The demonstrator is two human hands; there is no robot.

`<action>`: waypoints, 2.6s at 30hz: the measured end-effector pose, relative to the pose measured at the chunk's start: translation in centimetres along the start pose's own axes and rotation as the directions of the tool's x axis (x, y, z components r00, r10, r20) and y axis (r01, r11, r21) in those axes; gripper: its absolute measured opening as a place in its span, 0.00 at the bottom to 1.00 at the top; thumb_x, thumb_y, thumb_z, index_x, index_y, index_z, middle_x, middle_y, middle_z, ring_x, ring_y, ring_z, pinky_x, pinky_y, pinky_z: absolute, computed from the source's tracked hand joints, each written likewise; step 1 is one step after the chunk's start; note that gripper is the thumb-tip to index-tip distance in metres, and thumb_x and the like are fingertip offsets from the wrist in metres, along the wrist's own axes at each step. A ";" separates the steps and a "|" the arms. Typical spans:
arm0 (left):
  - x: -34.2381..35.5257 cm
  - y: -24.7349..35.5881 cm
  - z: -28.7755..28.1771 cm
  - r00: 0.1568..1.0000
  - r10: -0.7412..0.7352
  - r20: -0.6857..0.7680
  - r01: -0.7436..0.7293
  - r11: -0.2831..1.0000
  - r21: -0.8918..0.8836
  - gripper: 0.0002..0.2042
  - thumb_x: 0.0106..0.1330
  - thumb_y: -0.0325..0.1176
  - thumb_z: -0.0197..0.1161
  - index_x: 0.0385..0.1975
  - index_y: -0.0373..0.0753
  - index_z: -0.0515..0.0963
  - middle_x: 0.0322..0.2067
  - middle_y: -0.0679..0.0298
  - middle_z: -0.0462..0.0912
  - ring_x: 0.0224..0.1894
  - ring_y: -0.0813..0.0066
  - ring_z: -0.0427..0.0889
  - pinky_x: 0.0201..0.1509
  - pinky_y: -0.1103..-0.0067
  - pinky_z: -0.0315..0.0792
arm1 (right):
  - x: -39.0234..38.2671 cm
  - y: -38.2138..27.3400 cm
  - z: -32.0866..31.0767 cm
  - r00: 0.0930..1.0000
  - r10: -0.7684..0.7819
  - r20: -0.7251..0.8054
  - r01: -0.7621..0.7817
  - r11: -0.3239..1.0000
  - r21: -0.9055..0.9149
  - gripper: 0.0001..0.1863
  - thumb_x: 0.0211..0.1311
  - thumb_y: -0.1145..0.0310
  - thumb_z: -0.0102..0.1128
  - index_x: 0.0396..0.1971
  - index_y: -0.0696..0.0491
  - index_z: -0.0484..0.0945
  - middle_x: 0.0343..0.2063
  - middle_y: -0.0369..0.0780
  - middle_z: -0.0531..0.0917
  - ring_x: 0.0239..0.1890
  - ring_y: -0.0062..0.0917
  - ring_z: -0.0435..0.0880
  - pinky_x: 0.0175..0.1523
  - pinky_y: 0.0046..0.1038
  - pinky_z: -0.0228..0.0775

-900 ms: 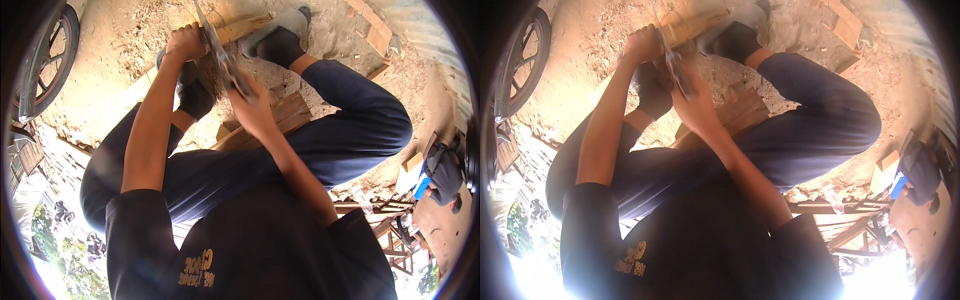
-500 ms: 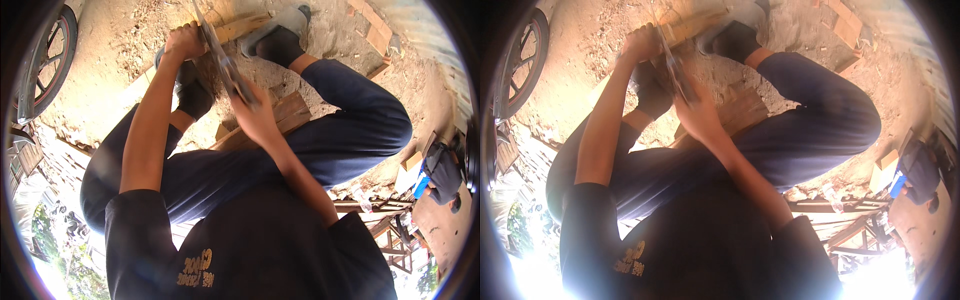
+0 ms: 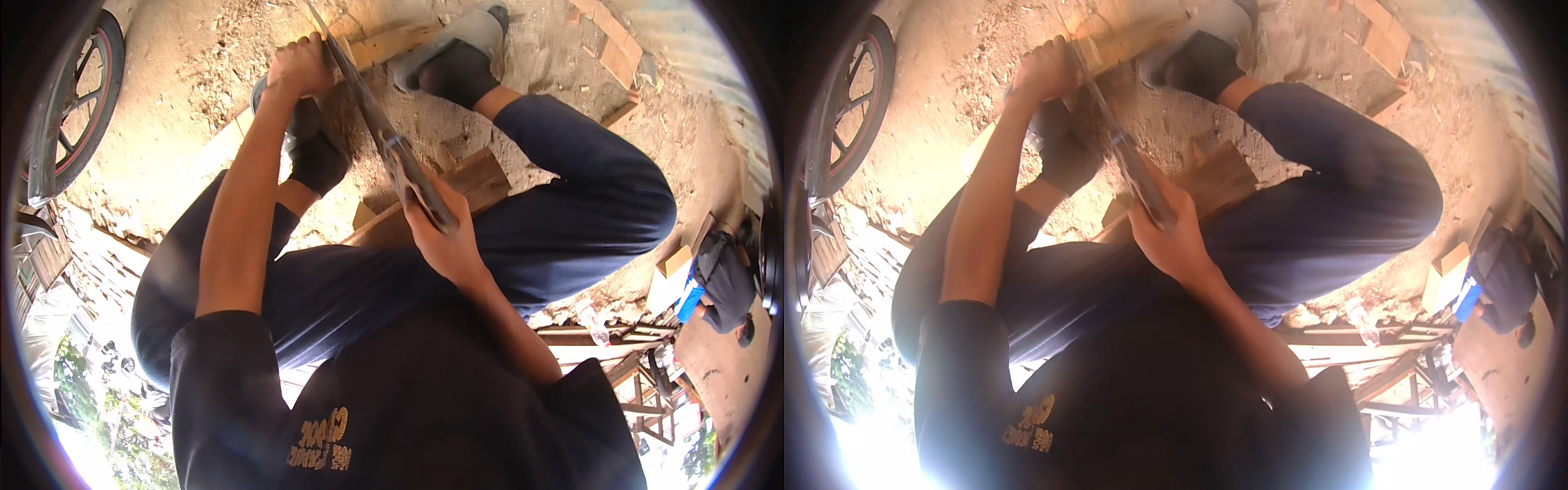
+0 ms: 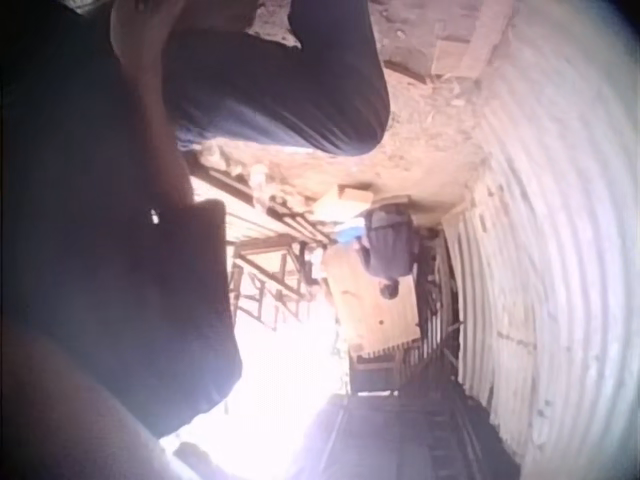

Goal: The person crouches on the ground and uses a hand saw to cut a small wooden plank. They hold the plank with one hand and saw with the other, producing sawdust as they work.

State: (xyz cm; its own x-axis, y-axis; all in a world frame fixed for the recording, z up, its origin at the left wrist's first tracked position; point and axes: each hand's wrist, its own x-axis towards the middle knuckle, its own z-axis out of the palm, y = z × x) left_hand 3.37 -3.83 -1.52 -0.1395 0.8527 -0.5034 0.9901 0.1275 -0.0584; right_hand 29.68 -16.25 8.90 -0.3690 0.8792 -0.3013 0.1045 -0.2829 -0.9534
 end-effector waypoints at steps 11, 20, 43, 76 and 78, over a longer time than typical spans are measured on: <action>0.3 0.0 -0.5 1.000 -0.011 -0.017 0.011 1.000 -0.022 0.25 0.54 0.42 0.64 0.46 0.31 0.70 0.45 0.45 0.80 0.49 0.49 0.81 0.54 0.64 0.75 | -1.7 0.6 -0.1 0.994 -0.110 -0.025 0.109 0.993 -0.039 0.26 0.59 0.77 0.50 0.61 0.59 0.69 0.26 0.38 0.78 0.25 0.17 0.74 0.31 0.24 0.67; 0.5 0.0 0.3 0.997 0.036 -0.067 -0.036 0.999 -0.004 0.23 0.55 0.42 0.65 0.43 0.31 0.71 0.43 0.47 0.81 0.48 0.51 0.82 0.52 0.64 0.76 | 1.2 -0.2 0.7 0.996 0.089 0.020 -0.089 0.995 0.035 0.27 0.60 0.78 0.50 0.62 0.57 0.69 0.24 0.33 0.77 0.24 0.11 0.72 0.29 0.20 0.64; 0.7 -2.4 0.7 0.964 -0.224 -0.144 0.071 0.738 -0.671 0.29 0.64 0.51 0.48 0.54 0.32 0.74 0.47 0.38 0.80 0.51 0.46 0.80 0.57 0.60 0.72 | -0.3 -0.8 -1.7 0.977 0.209 0.047 -0.212 0.975 0.072 0.29 0.55 0.80 0.50 0.61 0.59 0.70 0.24 0.34 0.75 0.26 0.13 0.72 0.34 0.20 0.67; 2.7 -0.7 2.6 0.921 -0.359 -0.148 0.360 0.933 -0.020 0.20 0.65 0.42 0.43 0.32 0.44 0.86 0.36 0.56 0.87 0.42 0.61 0.87 0.41 0.69 0.77 | 4.2 0.5 1.1 0.982 0.184 0.040 -0.187 0.979 0.078 0.24 0.62 0.77 0.50 0.60 0.58 0.71 0.22 0.31 0.72 0.23 0.11 0.68 0.28 0.20 0.61; 2.1 0.0 1.7 0.926 -0.351 -0.138 0.353 0.936 -0.016 0.20 0.65 0.42 0.43 0.33 0.44 0.86 0.37 0.56 0.87 0.43 0.61 0.86 0.42 0.69 0.77 | 1.4 1.2 0.2 1.000 -0.009 -0.019 0.009 1.000 0.015 0.27 0.58 0.79 0.49 0.61 0.58 0.70 0.25 0.38 0.76 0.24 0.17 0.72 0.31 0.25 0.67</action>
State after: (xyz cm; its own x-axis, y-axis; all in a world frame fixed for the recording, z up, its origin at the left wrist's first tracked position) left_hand 3.13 -2.88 -4.05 -0.4789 0.8147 -0.3269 0.8770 0.4278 -0.2186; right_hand 29.09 -15.40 7.33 -0.3523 0.8889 -0.2928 0.0874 -0.2803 -0.9559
